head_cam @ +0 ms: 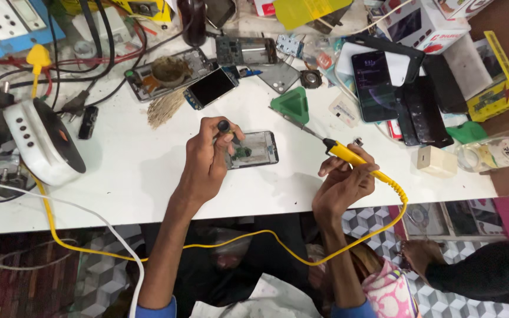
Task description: The person uses a soldering iron and a small screwdriver to work on the internal circuit board of a disassembled mobile phone. They repeatedly apply heat to specific points on the board while manipulating components with the screwdriver.
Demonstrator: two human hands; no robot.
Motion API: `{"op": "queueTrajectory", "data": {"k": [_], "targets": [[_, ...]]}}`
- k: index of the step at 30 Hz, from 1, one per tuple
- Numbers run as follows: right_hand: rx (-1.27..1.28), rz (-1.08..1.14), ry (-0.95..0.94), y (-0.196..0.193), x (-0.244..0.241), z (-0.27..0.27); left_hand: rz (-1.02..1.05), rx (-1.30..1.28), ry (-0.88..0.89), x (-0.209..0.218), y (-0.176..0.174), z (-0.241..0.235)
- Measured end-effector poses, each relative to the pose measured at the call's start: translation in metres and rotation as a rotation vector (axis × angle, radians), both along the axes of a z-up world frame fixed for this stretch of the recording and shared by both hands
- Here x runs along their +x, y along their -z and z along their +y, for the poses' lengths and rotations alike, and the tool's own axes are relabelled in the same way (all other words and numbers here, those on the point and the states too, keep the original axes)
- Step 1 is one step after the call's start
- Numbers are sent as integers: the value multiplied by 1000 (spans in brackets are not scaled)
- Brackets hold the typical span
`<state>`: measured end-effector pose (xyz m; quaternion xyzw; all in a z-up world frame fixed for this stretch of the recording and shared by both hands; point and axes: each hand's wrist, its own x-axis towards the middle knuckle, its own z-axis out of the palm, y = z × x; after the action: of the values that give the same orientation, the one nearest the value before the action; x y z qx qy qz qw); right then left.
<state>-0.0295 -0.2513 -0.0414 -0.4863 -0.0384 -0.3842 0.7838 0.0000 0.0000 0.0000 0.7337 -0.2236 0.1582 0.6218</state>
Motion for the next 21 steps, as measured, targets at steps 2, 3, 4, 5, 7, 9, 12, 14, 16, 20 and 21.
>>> {"op": "queueTrajectory", "data": {"k": [2, 3, 4, 5, 7, 9, 12, 14, 16, 20, 21], "targets": [[19, 29, 3, -2, 1, -2, 35, -40, 18, 1, -2, -2], [29, 45, 6, -3, 0, -2, 54, -59, 28, 0, -2, -3], [-11, 28, 17, -3, -3, -1, 32, -86, 33, -3, -2, -4], [-50, 5, 26, -4, -3, 2, 4, -112, 38, -4, -3, -4], [-98, -36, 21, -7, -3, 5, -47, -138, 18, -4, -5, -1], [-116, -72, -8, -9, -2, 7, -91, -137, -31, -6, -5, 2], [-237, -10, 84, -11, -3, 13, -30, -155, -3, -9, -5, 3], [-265, -15, 25, -13, -3, 16, -18, -128, 6, -9, -6, 3], [-242, -20, -21, -14, -6, 16, 13, -96, 17, -12, -6, 1], [-104, -30, -44, -16, -4, 17, 43, -34, 17, -12, -8, -2], [-70, -21, -32, -15, -4, 18, 45, -18, 18, -12, -8, -2]]}}
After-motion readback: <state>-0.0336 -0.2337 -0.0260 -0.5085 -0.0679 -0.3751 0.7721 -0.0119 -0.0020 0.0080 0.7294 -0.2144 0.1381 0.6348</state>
